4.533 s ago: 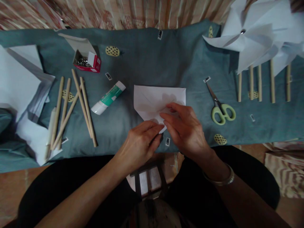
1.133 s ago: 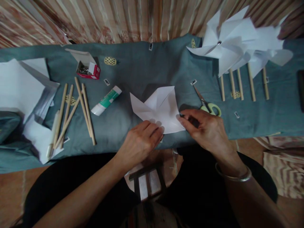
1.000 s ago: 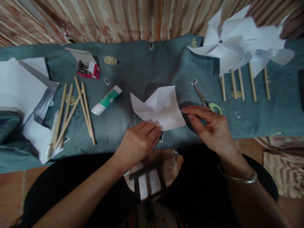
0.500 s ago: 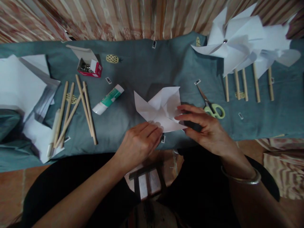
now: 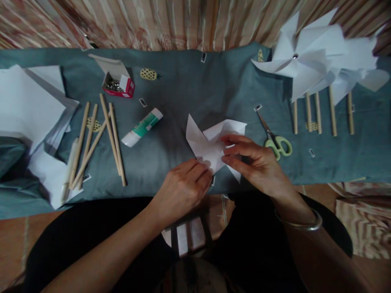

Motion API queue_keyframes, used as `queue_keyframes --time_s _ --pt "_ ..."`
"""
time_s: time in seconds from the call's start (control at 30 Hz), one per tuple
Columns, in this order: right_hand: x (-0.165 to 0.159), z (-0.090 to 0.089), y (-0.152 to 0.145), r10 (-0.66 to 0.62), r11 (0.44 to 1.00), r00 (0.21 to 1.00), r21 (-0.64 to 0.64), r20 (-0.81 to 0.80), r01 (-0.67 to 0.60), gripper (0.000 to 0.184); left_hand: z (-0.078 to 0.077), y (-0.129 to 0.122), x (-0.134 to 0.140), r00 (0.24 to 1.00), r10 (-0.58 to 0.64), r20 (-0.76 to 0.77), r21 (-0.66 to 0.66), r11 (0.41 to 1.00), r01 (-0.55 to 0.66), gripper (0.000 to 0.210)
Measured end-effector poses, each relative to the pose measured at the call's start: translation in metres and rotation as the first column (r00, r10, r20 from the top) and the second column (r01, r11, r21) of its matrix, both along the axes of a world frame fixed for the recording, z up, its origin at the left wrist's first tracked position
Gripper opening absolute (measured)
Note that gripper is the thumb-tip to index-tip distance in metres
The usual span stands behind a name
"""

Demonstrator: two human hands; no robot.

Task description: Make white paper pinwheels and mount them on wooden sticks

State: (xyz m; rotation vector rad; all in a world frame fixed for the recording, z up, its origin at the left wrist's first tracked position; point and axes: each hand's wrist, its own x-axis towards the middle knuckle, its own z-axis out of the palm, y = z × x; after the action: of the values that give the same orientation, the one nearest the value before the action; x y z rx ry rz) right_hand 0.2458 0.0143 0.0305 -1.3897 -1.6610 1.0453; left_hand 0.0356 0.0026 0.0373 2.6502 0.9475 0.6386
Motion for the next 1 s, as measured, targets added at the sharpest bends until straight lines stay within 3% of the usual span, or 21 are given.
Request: queue_keyframes --time_s 0.27,0.43,0.77,1.0 --pt "-0.009 -0.006 -0.002 -0.076 0.988 0.959 0.152 0.273 0.035 0.004 -0.007 -0.004 -0.002 0.998 0.012 0.055 -0.030 0.999 -0.010 0.033" --pt "-0.012 -0.007 -0.002 -0.108 0.980 0.925 0.194 0.365 0.037 0.005 -0.007 -0.003 0.000 0.999 0.000 0.037 -0.052 0.999 0.002 0.023" --pt "-0.018 -0.005 -0.002 -0.130 0.979 0.898 0.199 0.420 0.049 0.003 -0.009 0.000 0.002 0.993 0.045 0.105 -0.178 0.984 -0.026 0.023" --pt "-0.017 -0.004 -0.003 -0.124 0.980 0.897 0.192 0.423 0.045 0.001 -0.009 0.000 0.002 0.991 0.053 0.120 -0.191 0.981 -0.029 0.022"
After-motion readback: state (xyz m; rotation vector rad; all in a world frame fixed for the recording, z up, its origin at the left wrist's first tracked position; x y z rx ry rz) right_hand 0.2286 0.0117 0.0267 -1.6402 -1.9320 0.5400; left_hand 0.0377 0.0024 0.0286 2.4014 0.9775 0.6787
